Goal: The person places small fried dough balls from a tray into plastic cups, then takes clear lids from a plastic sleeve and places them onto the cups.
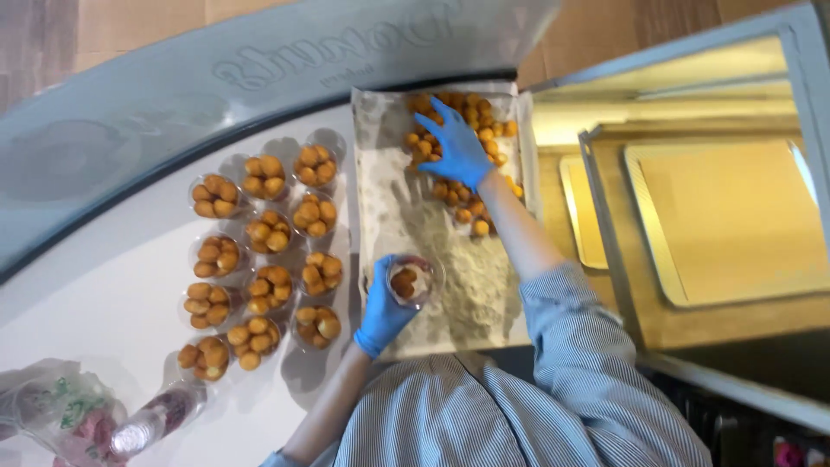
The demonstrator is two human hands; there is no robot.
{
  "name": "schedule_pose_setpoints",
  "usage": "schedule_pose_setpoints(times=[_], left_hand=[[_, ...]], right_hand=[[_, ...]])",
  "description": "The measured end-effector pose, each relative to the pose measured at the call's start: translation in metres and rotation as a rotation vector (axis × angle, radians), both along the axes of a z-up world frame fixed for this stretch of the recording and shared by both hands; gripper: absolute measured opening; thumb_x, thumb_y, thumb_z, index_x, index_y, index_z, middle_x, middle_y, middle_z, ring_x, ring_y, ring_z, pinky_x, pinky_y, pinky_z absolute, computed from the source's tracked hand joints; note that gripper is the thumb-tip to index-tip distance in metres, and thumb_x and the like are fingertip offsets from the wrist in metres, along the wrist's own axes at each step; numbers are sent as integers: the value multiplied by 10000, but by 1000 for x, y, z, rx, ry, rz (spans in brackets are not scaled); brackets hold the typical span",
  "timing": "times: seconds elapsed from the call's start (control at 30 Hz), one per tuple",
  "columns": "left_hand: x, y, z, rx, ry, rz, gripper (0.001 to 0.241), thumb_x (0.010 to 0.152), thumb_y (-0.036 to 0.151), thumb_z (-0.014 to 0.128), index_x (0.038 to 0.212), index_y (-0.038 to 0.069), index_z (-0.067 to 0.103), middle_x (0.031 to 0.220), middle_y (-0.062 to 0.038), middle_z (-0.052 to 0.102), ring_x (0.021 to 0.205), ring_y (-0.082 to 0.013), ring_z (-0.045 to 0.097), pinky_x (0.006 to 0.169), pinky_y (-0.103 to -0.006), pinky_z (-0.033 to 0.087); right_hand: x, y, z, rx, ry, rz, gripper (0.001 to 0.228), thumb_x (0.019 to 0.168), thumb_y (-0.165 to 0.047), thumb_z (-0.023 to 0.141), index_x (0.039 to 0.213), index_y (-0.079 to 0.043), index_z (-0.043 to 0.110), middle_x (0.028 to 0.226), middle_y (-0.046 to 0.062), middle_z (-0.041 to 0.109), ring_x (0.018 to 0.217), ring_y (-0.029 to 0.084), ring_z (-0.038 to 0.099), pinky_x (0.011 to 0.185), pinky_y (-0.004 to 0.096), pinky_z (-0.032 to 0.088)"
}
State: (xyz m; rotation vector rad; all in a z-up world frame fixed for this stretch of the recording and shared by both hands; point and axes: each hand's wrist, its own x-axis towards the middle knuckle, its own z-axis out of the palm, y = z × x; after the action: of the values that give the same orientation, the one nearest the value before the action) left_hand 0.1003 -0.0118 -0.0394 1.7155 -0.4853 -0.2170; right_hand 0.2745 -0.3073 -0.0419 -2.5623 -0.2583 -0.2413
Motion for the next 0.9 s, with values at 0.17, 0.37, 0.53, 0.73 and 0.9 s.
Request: schedule_pose_setpoints(times=[0.17,0.37,0.53,0.73,0.9], left_hand=[[8,2,-11,-10,109,74,732,731,120,898,1331,34,487,1275,-118,567,1192,-233,626,1038,-329,527],[17,-6,-15,-60,192,71,768,726,109,898,1347,30,452,1296,-122,564,1222,-238,603,1062,-339,500],[12,-12,-29,-67,106,91,771,724,100,903,1357,30,471,1303,-127,556,1249,-250,590,1092,-349,508],[0,-10,-32,-77,64,81,879,693,70,873,1447,13,424,1359,-143,550,1257,-258,577,1091,-376,473],[-11,-2,-44,-49,91,74,854,702,96,894,1434,39,458,1337,-122,601,1218,-250,622,1032,-362,530]], right_hand=[[88,-10,-47,-319,138,84,991,665,-611,861,1496,-181,537,1613,230,304,1432,502,327,1060,663,384],[52,15,-42,-396,278,-11,866,632,-732,814,1316,-222,662,1524,174,431,1307,470,439,918,647,474],[-25,47,-30,-424,193,-30,695,655,-605,825,1239,-252,693,1337,149,524,1163,456,499,815,619,505],[-105,68,-71,-205,315,-64,429,784,-342,777,1180,-201,690,1341,175,519,1122,442,542,878,539,540],[-146,71,-98,13,250,-156,202,856,-217,746,1056,-185,755,1285,172,559,1139,431,555,959,474,516]])
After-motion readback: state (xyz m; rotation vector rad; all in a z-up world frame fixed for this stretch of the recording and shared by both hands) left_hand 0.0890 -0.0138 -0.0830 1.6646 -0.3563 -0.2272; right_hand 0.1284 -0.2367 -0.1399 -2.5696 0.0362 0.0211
